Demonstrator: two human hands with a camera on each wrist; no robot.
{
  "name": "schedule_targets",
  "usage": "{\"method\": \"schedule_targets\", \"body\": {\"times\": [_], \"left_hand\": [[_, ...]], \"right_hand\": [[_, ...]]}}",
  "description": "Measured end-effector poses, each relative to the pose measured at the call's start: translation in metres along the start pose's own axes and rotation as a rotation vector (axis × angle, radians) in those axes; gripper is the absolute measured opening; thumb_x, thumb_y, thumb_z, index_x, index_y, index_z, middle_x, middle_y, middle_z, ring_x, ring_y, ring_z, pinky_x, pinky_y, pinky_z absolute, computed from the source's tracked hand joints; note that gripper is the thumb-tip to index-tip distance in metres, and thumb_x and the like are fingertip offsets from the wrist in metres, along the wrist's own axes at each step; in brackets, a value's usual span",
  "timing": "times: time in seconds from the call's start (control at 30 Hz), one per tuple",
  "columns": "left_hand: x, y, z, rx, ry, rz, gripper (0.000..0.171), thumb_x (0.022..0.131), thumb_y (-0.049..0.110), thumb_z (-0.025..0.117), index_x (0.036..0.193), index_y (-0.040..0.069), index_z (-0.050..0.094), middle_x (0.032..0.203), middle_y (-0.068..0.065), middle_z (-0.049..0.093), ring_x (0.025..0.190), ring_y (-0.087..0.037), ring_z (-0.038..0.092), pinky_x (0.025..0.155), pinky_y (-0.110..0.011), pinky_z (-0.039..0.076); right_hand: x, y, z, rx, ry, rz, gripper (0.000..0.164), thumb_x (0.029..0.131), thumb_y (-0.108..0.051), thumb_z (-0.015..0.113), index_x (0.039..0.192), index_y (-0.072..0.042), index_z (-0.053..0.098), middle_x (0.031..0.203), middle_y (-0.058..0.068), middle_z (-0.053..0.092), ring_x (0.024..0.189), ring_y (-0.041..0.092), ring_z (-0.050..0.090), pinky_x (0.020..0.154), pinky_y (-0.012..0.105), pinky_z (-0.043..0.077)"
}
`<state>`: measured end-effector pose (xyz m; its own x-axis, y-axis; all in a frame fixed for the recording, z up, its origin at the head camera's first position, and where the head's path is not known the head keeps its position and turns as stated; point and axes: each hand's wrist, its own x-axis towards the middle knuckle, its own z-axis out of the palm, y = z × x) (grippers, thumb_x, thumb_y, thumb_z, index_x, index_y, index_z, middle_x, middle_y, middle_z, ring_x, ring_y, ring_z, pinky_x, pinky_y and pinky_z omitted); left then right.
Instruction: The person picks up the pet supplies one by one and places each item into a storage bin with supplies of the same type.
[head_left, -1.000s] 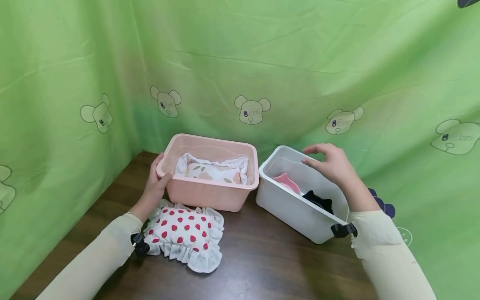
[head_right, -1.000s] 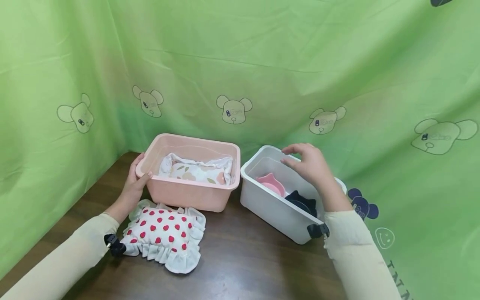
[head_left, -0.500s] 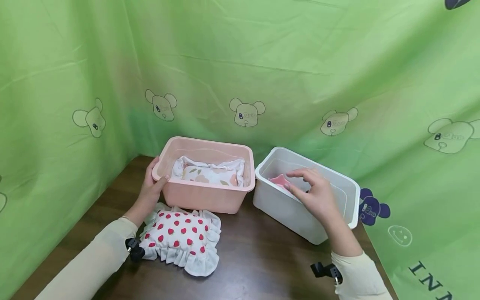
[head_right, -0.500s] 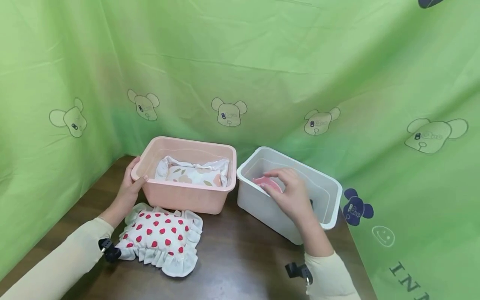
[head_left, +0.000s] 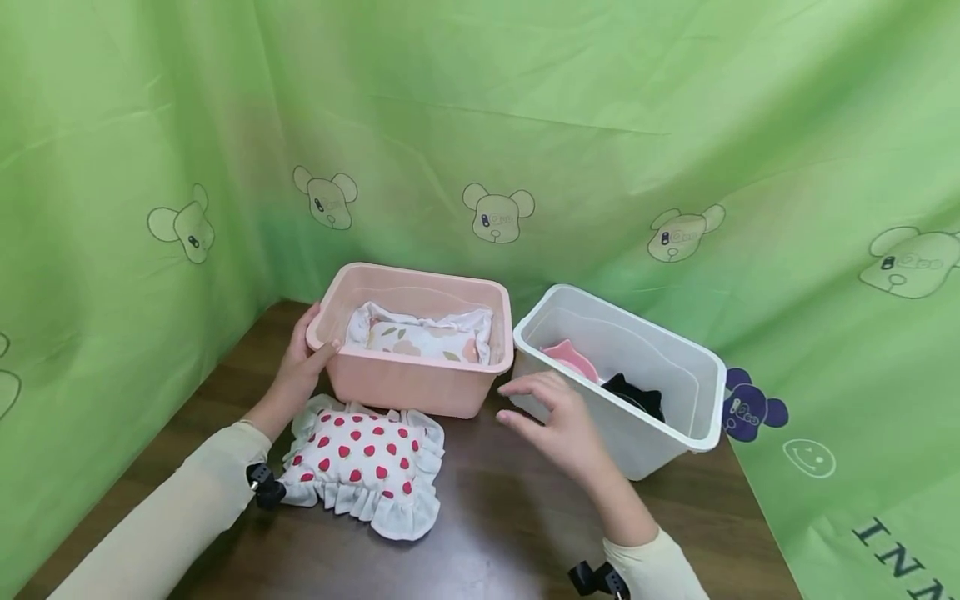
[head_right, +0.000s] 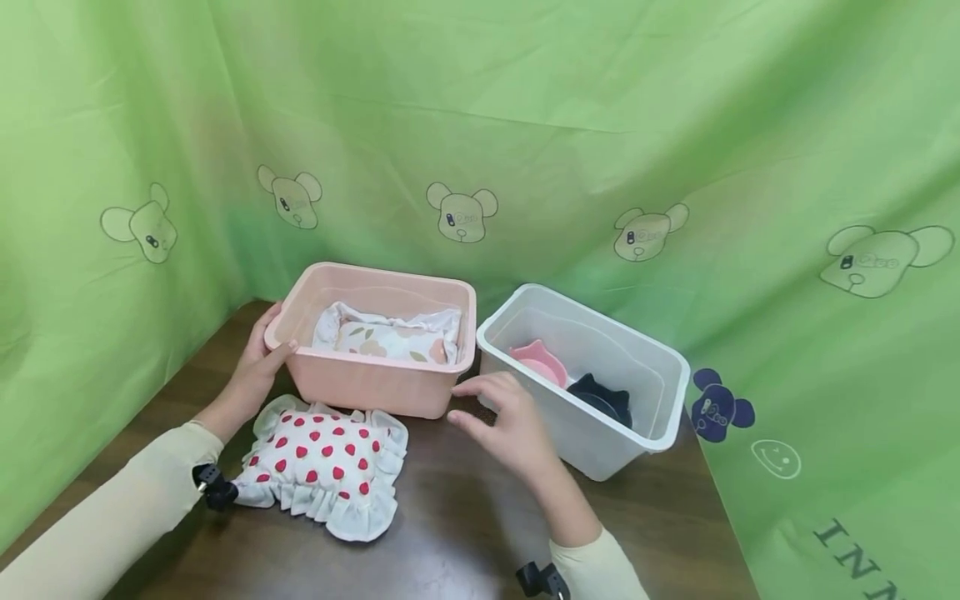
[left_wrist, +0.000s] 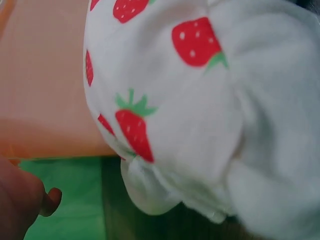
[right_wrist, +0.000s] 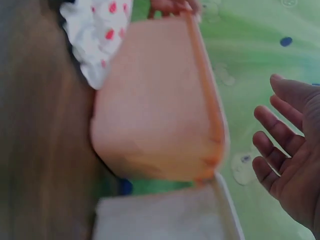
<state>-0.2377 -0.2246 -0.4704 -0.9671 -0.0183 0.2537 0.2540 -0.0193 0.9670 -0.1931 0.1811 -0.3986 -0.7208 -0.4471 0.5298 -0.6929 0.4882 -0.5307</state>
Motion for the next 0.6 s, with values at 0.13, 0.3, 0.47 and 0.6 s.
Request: {"method": "schedule_targets", "body": {"times": [0.13,0.3,0.47,0.6], "left_hand": [[0.001,0.006,-0.003,0.068,-0.017,-0.022,0.076,0.107,0.017,0.054,0.166,0.019,0.006,0.17,-0.012,0.016,0.154,-0.034,0.023,0.11,-0.012,0.035],[0.0,0.016,-0.01,0.167,-0.026,-0.051,0.079,0.106,0.022,0.057,0.166,0.019,0.006,0.171,-0.01,0.015,0.155,-0.03,0.023,0.117,-0.021,0.032],[-0.004,0.021,-0.019,0.265,-0.019,-0.064,0.08,0.105,0.024,0.059,0.167,0.017,0.009,0.17,-0.013,0.017,0.153,-0.034,0.025,0.12,-0.033,0.032],[-0.007,0.024,-0.022,0.32,-0.012,-0.076,0.081,0.104,0.024,0.06,0.166,0.016,0.009,0.17,-0.015,0.017,0.153,-0.036,0.024,0.122,-0.053,0.026]], "right_hand": [[-0.004,-0.001,0.022,0.036,-0.06,0.068,0.03,0.082,-0.021,0.088,0.11,-0.02,0.077,0.109,-0.009,0.073,0.109,0.012,0.062,0.094,0.03,0.051],[-0.008,-0.006,0.048,0.072,-0.141,0.209,0.031,0.081,-0.026,0.088,0.11,-0.025,0.077,0.109,-0.014,0.071,0.11,0.009,0.061,0.097,0.04,0.052],[-0.011,-0.011,0.072,0.106,-0.209,0.256,0.032,0.082,-0.028,0.088,0.112,-0.026,0.078,0.108,-0.014,0.071,0.108,0.01,0.062,0.097,0.041,0.051],[-0.012,-0.014,0.088,0.125,-0.266,0.256,0.034,0.082,-0.026,0.087,0.115,-0.02,0.078,0.109,-0.01,0.073,0.109,0.01,0.062,0.099,0.04,0.051]]}}
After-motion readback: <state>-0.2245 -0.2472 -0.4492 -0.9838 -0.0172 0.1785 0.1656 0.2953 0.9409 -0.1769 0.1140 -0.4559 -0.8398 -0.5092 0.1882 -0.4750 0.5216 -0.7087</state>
